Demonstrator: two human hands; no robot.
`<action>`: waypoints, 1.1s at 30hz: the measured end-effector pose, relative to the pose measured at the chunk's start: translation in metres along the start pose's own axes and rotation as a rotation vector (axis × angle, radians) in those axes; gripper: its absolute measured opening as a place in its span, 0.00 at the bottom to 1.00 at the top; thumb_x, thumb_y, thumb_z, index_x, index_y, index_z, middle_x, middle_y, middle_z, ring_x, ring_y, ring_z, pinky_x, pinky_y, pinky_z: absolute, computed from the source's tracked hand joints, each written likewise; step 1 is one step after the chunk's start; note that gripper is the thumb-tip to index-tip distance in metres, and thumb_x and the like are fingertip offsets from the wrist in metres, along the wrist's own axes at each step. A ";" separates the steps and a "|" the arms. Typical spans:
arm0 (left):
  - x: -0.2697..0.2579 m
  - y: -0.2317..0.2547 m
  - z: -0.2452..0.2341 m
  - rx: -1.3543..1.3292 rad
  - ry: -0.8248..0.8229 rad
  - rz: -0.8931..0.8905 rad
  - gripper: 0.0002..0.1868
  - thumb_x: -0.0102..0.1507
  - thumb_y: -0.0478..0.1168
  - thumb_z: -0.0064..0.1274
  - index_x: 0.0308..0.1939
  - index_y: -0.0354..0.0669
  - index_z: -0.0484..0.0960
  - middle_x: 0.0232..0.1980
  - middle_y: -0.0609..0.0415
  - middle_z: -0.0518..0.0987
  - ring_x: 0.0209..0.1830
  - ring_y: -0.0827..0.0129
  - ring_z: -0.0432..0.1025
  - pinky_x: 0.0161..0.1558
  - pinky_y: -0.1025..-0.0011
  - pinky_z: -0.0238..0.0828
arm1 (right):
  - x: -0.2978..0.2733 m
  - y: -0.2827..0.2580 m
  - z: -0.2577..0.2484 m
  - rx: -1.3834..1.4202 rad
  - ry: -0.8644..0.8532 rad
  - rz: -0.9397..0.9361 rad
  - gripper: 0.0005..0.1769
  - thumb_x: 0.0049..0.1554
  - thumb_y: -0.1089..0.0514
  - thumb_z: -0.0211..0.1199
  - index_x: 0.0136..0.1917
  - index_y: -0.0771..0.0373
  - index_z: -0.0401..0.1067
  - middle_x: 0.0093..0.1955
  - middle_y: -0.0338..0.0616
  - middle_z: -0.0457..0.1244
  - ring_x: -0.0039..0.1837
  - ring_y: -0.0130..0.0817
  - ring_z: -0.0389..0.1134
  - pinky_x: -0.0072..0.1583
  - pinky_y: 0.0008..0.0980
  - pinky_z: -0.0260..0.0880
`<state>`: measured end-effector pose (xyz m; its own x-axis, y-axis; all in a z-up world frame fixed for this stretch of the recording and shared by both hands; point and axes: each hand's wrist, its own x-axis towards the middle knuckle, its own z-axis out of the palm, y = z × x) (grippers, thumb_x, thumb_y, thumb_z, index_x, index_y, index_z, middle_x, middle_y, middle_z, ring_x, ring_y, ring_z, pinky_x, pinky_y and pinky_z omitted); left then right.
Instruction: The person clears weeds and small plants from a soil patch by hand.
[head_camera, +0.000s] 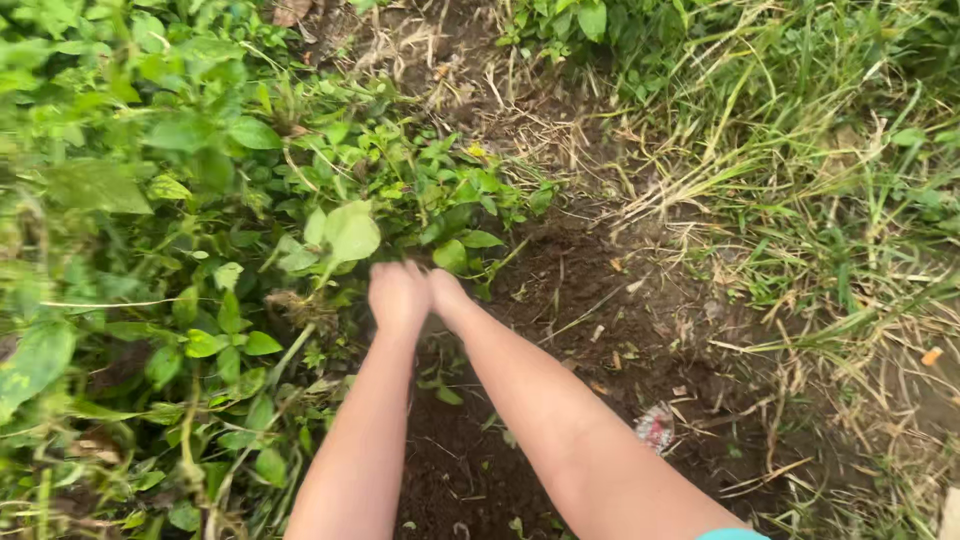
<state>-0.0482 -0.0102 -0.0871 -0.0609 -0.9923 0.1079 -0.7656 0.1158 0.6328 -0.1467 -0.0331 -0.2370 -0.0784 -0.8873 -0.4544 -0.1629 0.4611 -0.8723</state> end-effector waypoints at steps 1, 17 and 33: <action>0.011 -0.012 0.016 0.155 -0.123 -0.053 0.22 0.71 0.46 0.43 0.49 0.25 0.80 0.58 0.30 0.77 0.61 0.39 0.70 0.64 0.53 0.67 | 0.001 0.002 0.001 0.001 0.003 0.005 0.19 0.56 0.54 0.58 0.46 0.74 0.79 0.44 0.56 0.72 0.45 0.40 0.72 0.48 0.42 0.70; 0.038 -0.124 0.121 -1.138 -0.053 -0.857 0.14 0.65 0.32 0.47 0.51 0.24 0.78 0.49 0.41 0.82 0.42 0.58 0.78 0.39 0.60 0.77 | -0.068 -0.054 0.004 -0.420 0.243 -0.198 0.15 0.57 0.57 0.53 0.47 0.69 0.76 0.50 0.67 0.69 0.55 0.63 0.71 0.57 0.54 0.70; 0.033 -0.150 0.159 -0.993 -0.008 -0.889 0.09 0.63 0.27 0.49 0.43 0.18 0.77 0.45 0.38 0.80 0.41 0.54 0.76 0.42 0.54 0.75 | -0.092 -0.070 -0.005 -0.566 0.089 -0.202 0.10 0.54 0.58 0.59 0.41 0.68 0.75 0.44 0.65 0.70 0.50 0.61 0.73 0.52 0.53 0.73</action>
<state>-0.0369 -0.0673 -0.3007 0.2063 -0.7466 -0.6325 0.2417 -0.5875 0.7723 -0.1332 0.0163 -0.1326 -0.0699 -0.9652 -0.2519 -0.6788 0.2310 -0.6970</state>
